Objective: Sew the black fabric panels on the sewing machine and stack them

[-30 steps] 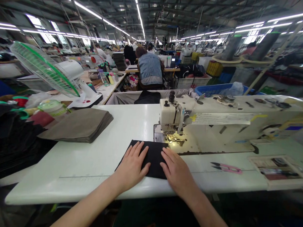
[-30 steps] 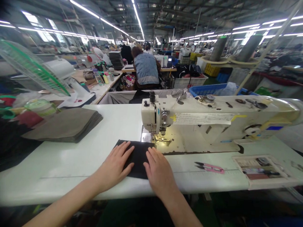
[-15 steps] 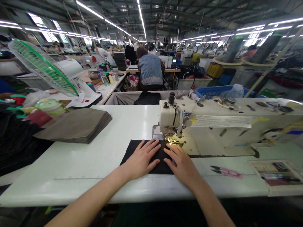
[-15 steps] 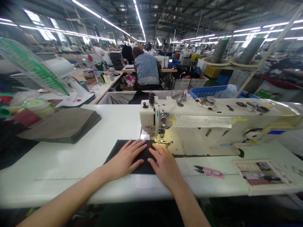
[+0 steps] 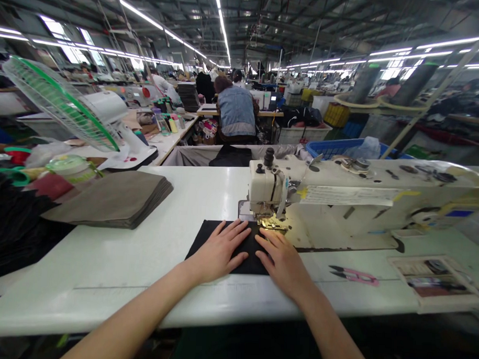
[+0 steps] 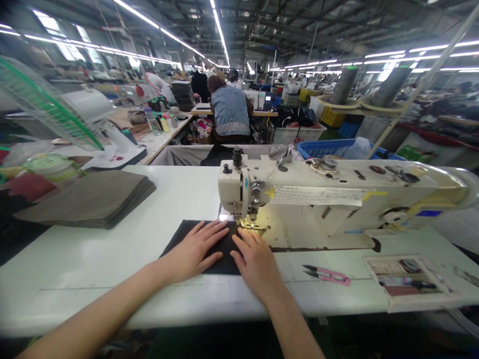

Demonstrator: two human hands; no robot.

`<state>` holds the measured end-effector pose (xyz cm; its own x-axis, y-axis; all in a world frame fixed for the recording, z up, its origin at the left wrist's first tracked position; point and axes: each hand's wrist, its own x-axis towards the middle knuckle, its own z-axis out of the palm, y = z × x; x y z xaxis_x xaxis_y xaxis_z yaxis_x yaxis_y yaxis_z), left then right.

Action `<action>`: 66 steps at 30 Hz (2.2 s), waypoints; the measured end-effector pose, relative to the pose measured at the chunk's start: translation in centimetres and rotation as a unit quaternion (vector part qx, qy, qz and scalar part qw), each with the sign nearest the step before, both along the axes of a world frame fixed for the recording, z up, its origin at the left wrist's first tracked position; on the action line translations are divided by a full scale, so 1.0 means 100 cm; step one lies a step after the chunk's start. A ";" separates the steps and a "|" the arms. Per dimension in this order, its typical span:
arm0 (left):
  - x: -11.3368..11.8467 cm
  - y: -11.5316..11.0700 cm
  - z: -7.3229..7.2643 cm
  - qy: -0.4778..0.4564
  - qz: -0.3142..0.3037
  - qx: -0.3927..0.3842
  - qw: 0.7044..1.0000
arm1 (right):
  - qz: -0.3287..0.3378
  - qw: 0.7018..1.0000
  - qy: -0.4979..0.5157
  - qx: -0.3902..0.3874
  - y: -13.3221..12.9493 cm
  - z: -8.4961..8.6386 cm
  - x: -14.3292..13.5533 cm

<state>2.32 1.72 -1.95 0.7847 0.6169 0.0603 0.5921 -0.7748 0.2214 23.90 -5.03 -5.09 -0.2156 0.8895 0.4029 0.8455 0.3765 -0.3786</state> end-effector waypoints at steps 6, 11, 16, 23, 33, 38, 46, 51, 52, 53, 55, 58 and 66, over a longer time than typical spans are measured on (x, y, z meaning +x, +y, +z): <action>-0.002 -0.005 0.005 0.019 -0.014 -0.003 1.000 | 0.020 1.000 -0.003 0.017 -0.018 0.000 0.003; -0.008 -0.041 0.011 0.019 -0.139 -0.037 0.989 | 0.057 0.998 0.006 0.030 -0.056 -0.001 0.009; -0.009 -0.044 0.010 -0.010 -0.128 -0.034 0.991 | 0.058 0.998 -0.003 0.028 -0.056 0.000 0.012; -0.004 -0.002 0.006 0.005 -0.105 -0.032 0.994 | 0.041 0.999 0.003 0.013 -0.012 0.006 0.012; 0.005 0.045 0.004 -0.010 -0.087 -0.034 0.996 | 0.022 1.000 -0.017 -0.005 0.019 0.016 0.009; 0.007 0.055 0.000 -0.010 -0.077 -0.028 0.997 | 0.024 1.000 0.001 -0.003 0.012 0.015 0.011; 0.008 0.048 0.003 -0.013 -0.061 -0.014 0.998 | 0.009 1.000 0.011 0.020 -0.010 -0.007 0.008; 0.008 0.047 0.004 -0.027 -0.062 -0.010 0.998 | 0.002 1.000 0.010 0.024 -0.011 -0.011 0.006; 0.008 0.047 0.004 -0.029 -0.063 -0.008 0.998 | 0.001 1.000 0.010 0.023 -0.011 -0.010 0.006; 0.008 0.047 0.004 -0.030 -0.064 -0.007 0.997 | 0.001 1.000 0.010 0.023 -0.011 -0.010 0.007; 0.007 0.047 0.003 -0.030 -0.066 -0.005 0.997 | 0.001 1.000 0.011 0.020 -0.010 -0.009 0.007; 0.007 0.046 0.002 -0.024 -0.065 -0.003 0.998 | 0.004 1.000 0.013 0.016 -0.009 -0.008 0.007; 0.008 0.043 0.003 -0.029 -0.048 -0.006 0.998 | 0.006 0.999 0.019 0.035 -0.009 -0.009 0.007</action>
<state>3.13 6.05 -1.66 0.8361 0.5391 0.1013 0.5001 -0.8250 0.2632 24.65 -5.98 -5.95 -0.2090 0.8560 0.4728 0.8266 0.4130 -0.3823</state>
